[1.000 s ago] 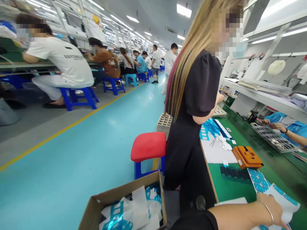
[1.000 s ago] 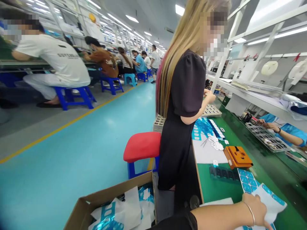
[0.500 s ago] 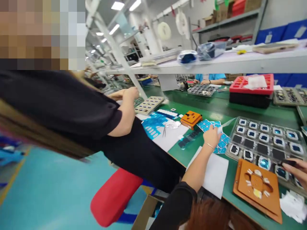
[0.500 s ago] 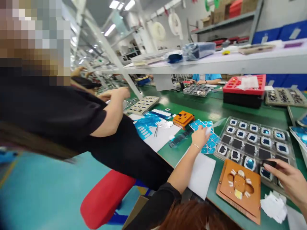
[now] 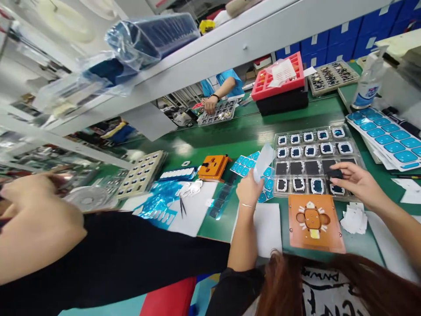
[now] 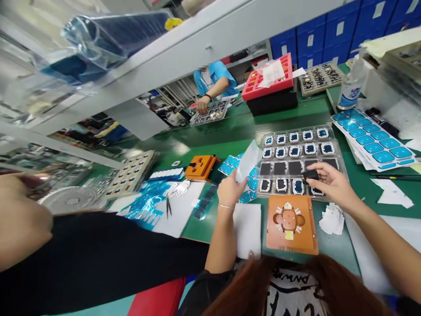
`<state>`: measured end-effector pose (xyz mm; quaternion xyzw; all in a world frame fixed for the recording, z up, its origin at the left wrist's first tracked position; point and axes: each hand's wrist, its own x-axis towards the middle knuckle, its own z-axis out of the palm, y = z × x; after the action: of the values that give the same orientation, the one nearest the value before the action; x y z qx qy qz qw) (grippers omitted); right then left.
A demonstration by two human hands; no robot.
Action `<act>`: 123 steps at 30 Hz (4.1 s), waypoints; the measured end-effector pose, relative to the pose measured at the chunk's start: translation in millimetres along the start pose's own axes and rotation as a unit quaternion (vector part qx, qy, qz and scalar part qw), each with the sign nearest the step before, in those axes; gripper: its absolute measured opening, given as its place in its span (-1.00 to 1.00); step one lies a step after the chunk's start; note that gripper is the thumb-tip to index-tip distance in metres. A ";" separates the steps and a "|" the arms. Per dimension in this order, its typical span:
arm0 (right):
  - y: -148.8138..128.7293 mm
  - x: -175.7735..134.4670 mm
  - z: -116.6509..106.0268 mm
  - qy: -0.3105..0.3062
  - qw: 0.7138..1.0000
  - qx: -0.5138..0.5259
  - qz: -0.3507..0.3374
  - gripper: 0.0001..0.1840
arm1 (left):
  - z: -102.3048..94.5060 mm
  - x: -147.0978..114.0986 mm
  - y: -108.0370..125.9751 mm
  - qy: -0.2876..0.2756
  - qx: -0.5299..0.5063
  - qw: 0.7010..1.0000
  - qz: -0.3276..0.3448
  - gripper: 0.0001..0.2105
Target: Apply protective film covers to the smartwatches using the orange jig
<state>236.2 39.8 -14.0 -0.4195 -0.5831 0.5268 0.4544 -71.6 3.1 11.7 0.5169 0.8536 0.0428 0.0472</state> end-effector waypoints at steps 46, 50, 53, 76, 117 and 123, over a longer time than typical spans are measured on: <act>-34.4 -34.1 22.6 0.205 0.805 -0.294 -0.473 -0.24 | -46.7 -50.3 91.2 -0.130 -0.473 0.763 0.422 -0.75; -30.6 -37.4 24.4 0.191 0.837 -0.240 -0.454 -0.11 | -46.0 -56.2 90.4 -0.106 -0.420 0.778 0.454 -0.76; -31.5 -38.4 22.9 0.212 0.823 -0.257 -0.459 -0.11 | -42.0 -59.9 90.7 -0.087 -0.412 0.789 0.448 -0.73; -43.5 -35.6 19.5 0.214 0.944 0.057 -0.244 -0.32 | -95.0 -14.6 2.8 0.047 -0.006 0.999 0.008 -0.62; -47.5 -20.5 10.4 0.252 0.947 0.199 -0.021 -0.28 | -17.6 -53.3 64.8 -0.229 -0.738 0.573 0.273 -0.39; -50.1 -20.3 11.6 0.246 0.945 0.214 0.011 -0.25 | -15.1 -54.5 63.4 -0.245 -0.738 0.572 0.260 -0.29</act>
<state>229.2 12.8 33.7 -0.4350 -0.3226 0.5246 0.6569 7.4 -16.3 36.3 0.4933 0.3112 0.5399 0.6070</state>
